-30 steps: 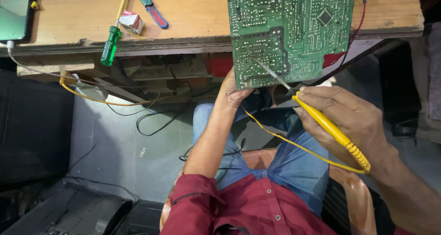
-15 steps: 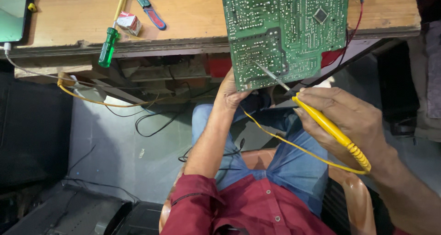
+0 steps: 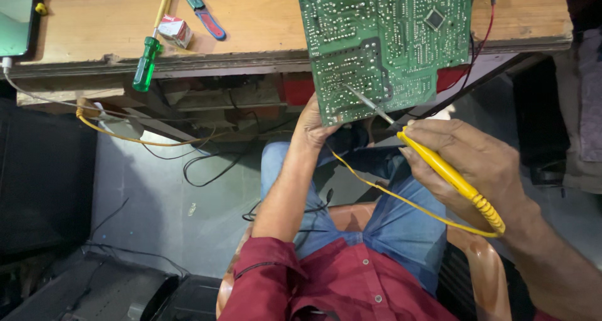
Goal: The person sits at a workbench holding a large green circuit board upright against the bench edge and solders points on its underside with a soldering iron. They pause to handle a small blue component and a length of solder wire, then resume soldering joints on the board.
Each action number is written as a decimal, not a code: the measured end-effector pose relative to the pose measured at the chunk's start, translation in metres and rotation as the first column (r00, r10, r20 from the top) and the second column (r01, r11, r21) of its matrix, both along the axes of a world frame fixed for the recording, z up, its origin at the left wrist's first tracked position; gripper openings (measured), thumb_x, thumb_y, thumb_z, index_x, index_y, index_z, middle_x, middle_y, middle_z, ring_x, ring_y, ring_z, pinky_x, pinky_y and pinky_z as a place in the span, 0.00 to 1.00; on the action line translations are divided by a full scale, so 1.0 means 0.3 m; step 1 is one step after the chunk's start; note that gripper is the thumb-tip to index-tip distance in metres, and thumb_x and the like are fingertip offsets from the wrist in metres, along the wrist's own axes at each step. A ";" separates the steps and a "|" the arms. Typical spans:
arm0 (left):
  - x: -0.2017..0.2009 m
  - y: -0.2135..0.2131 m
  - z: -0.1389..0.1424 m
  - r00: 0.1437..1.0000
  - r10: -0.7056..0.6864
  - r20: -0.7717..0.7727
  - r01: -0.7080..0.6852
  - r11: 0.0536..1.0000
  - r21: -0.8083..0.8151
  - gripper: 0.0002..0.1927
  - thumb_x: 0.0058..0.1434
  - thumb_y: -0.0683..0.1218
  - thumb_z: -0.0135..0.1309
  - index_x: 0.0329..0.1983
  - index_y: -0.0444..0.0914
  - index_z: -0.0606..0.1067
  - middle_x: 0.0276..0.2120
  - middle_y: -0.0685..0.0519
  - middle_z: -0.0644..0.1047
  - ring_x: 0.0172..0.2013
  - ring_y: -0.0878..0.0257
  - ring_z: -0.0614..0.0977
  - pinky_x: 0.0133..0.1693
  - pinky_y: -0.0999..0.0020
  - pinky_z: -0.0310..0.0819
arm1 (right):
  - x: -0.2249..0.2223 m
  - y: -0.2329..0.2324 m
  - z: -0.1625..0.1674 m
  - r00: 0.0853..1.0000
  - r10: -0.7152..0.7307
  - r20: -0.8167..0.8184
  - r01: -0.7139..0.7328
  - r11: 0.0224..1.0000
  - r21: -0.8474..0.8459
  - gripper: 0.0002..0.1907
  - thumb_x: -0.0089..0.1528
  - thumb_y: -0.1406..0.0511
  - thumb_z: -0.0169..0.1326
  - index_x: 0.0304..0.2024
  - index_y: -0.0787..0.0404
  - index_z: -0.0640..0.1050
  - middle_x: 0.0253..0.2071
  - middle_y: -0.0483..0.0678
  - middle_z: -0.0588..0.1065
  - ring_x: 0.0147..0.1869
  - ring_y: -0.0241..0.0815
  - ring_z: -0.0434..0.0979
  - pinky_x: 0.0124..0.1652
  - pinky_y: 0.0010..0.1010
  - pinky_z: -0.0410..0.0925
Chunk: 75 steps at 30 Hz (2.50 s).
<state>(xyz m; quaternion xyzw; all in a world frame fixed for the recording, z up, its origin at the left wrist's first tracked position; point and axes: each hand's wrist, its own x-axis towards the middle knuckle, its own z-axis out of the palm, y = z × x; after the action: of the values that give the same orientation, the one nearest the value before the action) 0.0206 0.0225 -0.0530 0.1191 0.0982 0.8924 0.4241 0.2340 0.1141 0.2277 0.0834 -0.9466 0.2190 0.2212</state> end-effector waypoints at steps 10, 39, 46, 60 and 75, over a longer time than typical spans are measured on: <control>-0.007 0.003 0.007 0.997 0.009 0.077 -0.011 1.000 0.023 0.23 0.64 0.39 0.62 0.61 0.29 0.72 0.54 0.42 0.79 0.52 0.54 0.83 0.56 0.58 0.79 | 0.002 -0.003 -0.010 1.000 0.011 -0.026 -0.011 1.000 0.010 0.13 0.60 0.71 0.65 0.47 0.67 0.81 0.46 0.54 0.80 0.49 0.47 0.84 0.49 0.32 0.76; 0.005 0.009 -0.009 0.987 0.000 0.158 -0.009 0.999 0.051 0.21 0.65 0.40 0.62 0.59 0.28 0.73 0.54 0.41 0.79 0.53 0.51 0.82 0.59 0.54 0.77 | 0.007 -0.002 -0.017 1.000 -0.015 -0.010 0.015 1.000 0.000 0.13 0.60 0.72 0.65 0.47 0.66 0.81 0.46 0.54 0.80 0.48 0.46 0.83 0.48 0.31 0.76; 0.006 0.005 -0.002 0.987 -0.023 0.161 0.010 0.997 0.076 0.22 0.64 0.40 0.62 0.59 0.28 0.73 0.54 0.40 0.79 0.54 0.50 0.82 0.59 0.53 0.78 | 0.010 0.000 -0.015 1.000 -0.004 0.002 0.004 1.000 -0.030 0.14 0.59 0.71 0.65 0.47 0.67 0.80 0.47 0.55 0.80 0.49 0.46 0.84 0.48 0.31 0.76; 0.003 -0.013 0.012 1.000 0.009 0.027 -0.009 1.000 -0.004 0.27 0.61 0.39 0.64 0.63 0.29 0.71 0.55 0.41 0.78 0.53 0.54 0.83 0.55 0.58 0.80 | 0.016 -0.005 -0.016 1.000 -0.005 -0.014 0.005 1.000 -0.018 0.14 0.60 0.71 0.65 0.48 0.67 0.80 0.47 0.55 0.80 0.48 0.46 0.83 0.47 0.30 0.76; 0.007 -0.011 -0.017 0.996 0.012 0.089 -0.013 1.000 0.012 0.22 0.65 0.43 0.63 0.59 0.32 0.73 0.51 0.45 0.80 0.51 0.56 0.83 0.54 0.58 0.81 | 0.030 -0.012 -0.026 1.000 -0.004 -0.031 0.002 0.998 -0.065 0.14 0.61 0.73 0.64 0.48 0.68 0.79 0.46 0.54 0.80 0.47 0.45 0.83 0.48 0.30 0.75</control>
<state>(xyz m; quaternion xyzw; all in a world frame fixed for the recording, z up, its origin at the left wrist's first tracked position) 0.0229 0.0192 -0.0580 0.0813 0.0743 0.9000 0.4218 0.2431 0.1106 0.2198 0.0780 -0.9356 0.2479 0.2389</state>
